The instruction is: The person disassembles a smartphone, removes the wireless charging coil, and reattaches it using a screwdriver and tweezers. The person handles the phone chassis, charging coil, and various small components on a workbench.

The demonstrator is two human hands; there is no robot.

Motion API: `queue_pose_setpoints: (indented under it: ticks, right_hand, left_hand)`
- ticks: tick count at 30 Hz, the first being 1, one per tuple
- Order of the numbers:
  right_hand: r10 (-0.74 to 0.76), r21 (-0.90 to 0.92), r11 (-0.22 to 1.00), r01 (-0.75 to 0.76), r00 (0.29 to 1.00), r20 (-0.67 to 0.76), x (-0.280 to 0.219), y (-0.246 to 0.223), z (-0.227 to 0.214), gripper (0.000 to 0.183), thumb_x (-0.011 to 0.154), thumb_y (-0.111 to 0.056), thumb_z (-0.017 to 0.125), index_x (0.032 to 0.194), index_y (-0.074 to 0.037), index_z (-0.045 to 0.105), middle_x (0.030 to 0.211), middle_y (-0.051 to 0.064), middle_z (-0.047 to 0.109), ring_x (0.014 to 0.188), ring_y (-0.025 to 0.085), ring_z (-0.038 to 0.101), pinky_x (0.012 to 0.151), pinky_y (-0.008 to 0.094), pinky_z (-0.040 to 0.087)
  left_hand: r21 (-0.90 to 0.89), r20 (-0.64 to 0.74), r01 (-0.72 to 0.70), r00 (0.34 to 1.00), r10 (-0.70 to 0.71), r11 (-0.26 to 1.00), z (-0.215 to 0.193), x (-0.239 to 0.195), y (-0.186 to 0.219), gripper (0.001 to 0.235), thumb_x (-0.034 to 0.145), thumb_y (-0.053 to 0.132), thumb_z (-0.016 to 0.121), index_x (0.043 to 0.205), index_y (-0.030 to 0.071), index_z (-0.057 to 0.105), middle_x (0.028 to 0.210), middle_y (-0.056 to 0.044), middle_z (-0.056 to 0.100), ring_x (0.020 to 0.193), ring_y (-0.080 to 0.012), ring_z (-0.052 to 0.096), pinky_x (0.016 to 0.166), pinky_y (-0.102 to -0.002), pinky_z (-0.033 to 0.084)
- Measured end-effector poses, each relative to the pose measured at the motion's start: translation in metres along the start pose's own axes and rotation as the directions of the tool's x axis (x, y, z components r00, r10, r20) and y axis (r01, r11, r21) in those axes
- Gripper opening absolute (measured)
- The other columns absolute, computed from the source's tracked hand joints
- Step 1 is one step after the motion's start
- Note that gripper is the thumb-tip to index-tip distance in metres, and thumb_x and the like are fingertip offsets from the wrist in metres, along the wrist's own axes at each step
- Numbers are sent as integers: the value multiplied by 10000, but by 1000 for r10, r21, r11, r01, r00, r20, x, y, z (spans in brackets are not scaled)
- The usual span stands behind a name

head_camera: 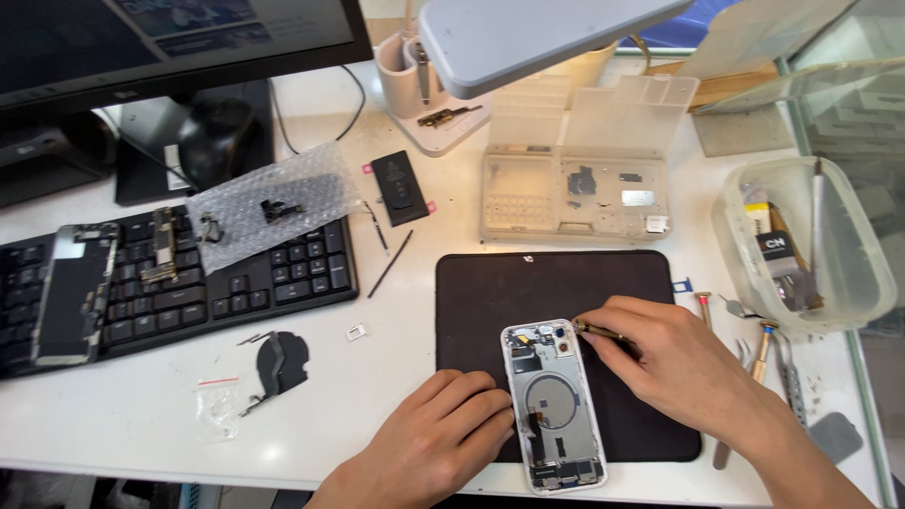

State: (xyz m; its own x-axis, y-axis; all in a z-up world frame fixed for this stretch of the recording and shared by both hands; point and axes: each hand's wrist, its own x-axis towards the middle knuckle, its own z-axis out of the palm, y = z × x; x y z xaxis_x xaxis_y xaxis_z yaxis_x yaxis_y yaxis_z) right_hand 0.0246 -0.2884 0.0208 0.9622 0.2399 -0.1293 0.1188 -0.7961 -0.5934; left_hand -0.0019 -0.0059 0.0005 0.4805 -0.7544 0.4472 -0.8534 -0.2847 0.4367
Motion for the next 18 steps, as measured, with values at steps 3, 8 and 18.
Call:
queue_pose_setpoints:
  ticks: [3,8,18]
  right_hand:
    - [-16,-54,998,13,999,-41,0,0,2,257,853,-204,720,1087,-107,766,859,33,749,602,220,694,559,342,549]
    - [-50,-269,963,18,992,-112,-1,10,8,294,827,-215,752,1111,-137,753,893,13,722,608,229,684,551,346,560]
    - [-20,-453,891,-31,994,-108,0,54,38,266,855,-258,731,1120,-262,763,853,-116,690,610,100,677,546,249,545]
  left_hand:
    - [9,-28,-16,999,16,1000,-5,0,1,230,908,82,752,1095,-41,704,1126,-128,680,1116,-284,649,920,-383,537]
    - [11,-44,-33,998,33,999,-10,-2,2,227,868,60,763,1069,-21,693,1131,-116,674,1095,-274,654,929,-381,534]
    - [35,-143,4,990,1,999,-11,-12,4,162,958,75,776,1080,26,681,1100,-66,678,1028,-219,656,888,-338,518]
